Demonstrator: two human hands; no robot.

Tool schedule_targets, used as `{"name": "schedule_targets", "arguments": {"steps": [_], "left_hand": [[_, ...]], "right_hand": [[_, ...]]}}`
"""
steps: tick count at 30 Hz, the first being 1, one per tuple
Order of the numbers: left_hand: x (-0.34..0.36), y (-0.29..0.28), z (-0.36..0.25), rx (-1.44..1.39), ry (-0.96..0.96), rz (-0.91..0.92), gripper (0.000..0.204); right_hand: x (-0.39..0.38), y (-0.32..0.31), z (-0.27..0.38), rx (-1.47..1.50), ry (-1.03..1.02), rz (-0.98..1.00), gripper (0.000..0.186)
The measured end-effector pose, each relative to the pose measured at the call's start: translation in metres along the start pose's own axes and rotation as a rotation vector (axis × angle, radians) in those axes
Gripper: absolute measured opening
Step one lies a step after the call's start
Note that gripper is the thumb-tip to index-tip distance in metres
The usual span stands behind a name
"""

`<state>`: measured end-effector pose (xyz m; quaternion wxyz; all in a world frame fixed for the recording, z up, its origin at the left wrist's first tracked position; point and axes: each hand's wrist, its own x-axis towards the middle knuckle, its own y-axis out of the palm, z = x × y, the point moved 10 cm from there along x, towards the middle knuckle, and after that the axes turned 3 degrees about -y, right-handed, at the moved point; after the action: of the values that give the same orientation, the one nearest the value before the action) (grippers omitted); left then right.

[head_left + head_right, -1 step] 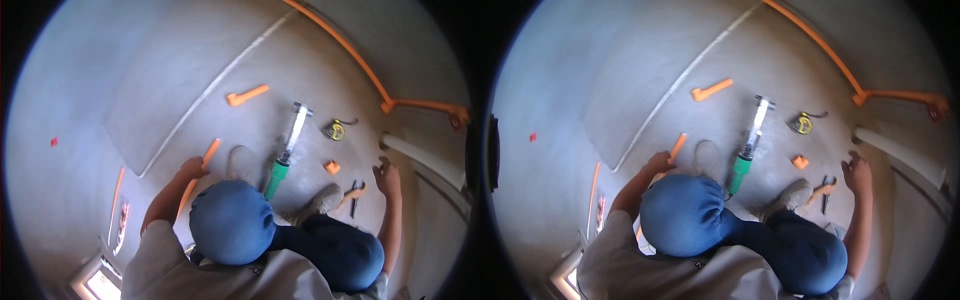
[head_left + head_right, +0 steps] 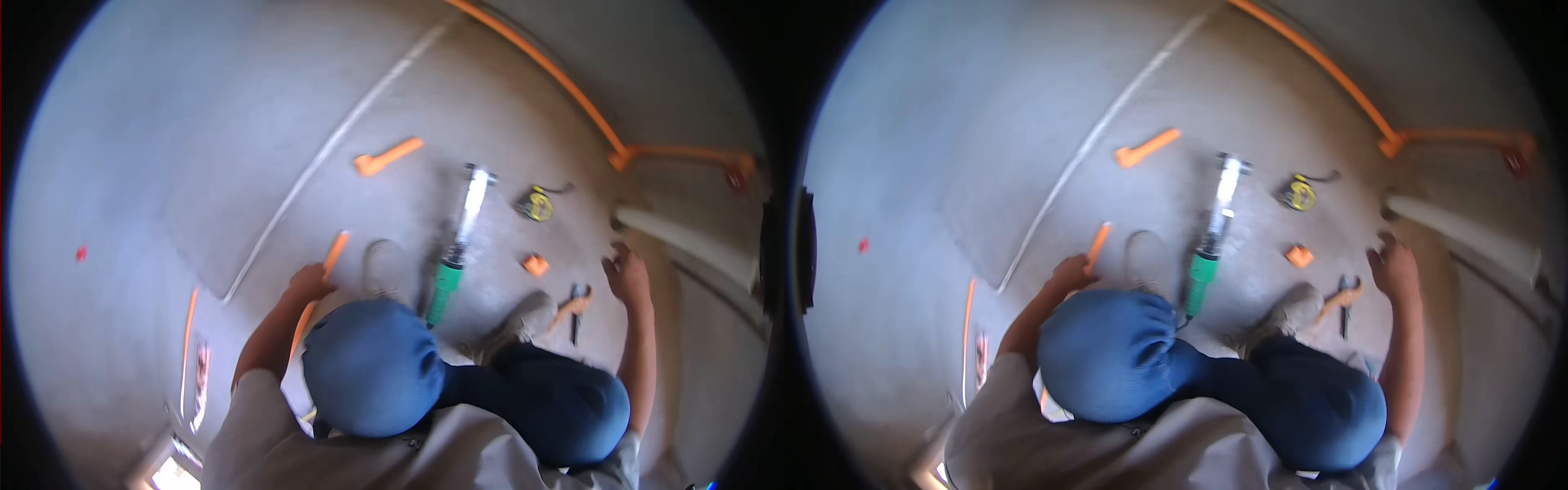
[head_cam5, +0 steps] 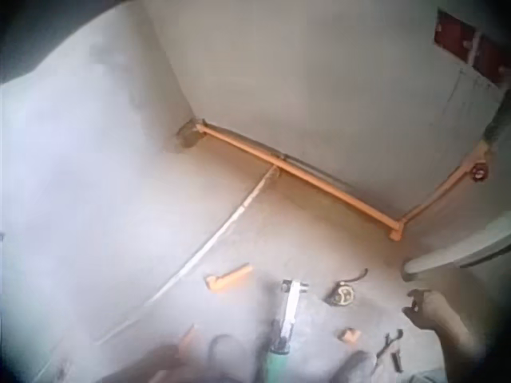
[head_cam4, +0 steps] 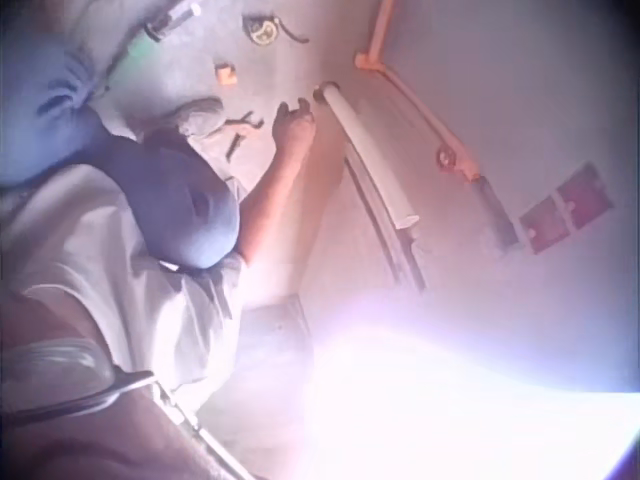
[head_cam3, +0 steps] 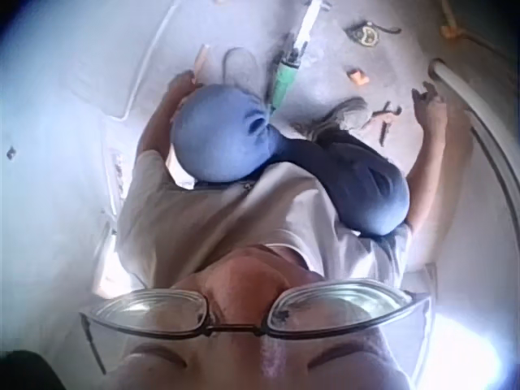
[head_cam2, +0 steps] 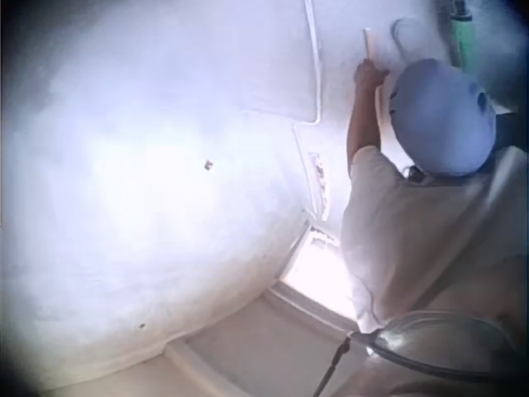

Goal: The person measures, cuts, and joins plastic pipes. They use a tape measure to check lengths against a valve installation, a pipe cutter to shorten pipe segments, and a heating tool to fuse pipe ends with elbows and couplings.

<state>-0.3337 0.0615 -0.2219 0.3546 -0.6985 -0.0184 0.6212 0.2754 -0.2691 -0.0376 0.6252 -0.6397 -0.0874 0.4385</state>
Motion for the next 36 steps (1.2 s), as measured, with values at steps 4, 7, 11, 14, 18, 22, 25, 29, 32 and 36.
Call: {"name": "schedule_targets", "arguments": {"steps": [4,7,11,14,18,22,25,29,32,36], "left_hand": [[-0.016,-0.026,0.019,0.094,-0.119,-0.058,0.042],[-0.003,-0.078,-0.034,0.043,0.045,-0.160,0.036],[-0.035,-0.176,-0.111,-0.109,0.271,-0.312,0.026],[-0.075,-0.229,-0.168,-0.169,0.473,-0.377,0.023],[-0.104,-0.249,-0.203,-0.262,0.609,-0.402,0.020],[-0.066,-0.201,-0.167,-0.386,0.474,-0.257,0.019],[-0.078,-0.202,-0.176,-0.357,0.459,-0.272,0.019],[-0.091,-0.235,-0.221,-0.405,0.513,-0.321,0.013],[-0.126,-0.265,-0.274,-0.394,0.662,-0.314,0.013],[-0.155,-0.248,-0.353,-0.366,0.857,-0.005,0.021]], "right_hand": [[0.026,0.036,0.007,-0.003,0.171,0.214,0.048],[0.034,0.072,0.017,0.002,-0.024,0.158,0.065],[0.056,0.086,0.120,-0.316,-0.387,0.078,0.062],[0.081,0.116,0.157,-0.414,-0.579,-0.031,0.055],[0.104,0.134,0.138,-0.364,-0.514,0.077,0.052],[0.100,0.132,0.128,-0.199,-0.536,-0.054,0.050],[0.088,0.105,0.123,-0.137,-0.496,-0.189,0.051],[0.064,0.101,0.110,0.010,-0.392,-0.007,0.047],[0.023,0.149,0.110,-0.159,-0.411,0.215,0.030],[0.007,0.194,0.087,-0.078,-0.330,0.207,0.028]]}}
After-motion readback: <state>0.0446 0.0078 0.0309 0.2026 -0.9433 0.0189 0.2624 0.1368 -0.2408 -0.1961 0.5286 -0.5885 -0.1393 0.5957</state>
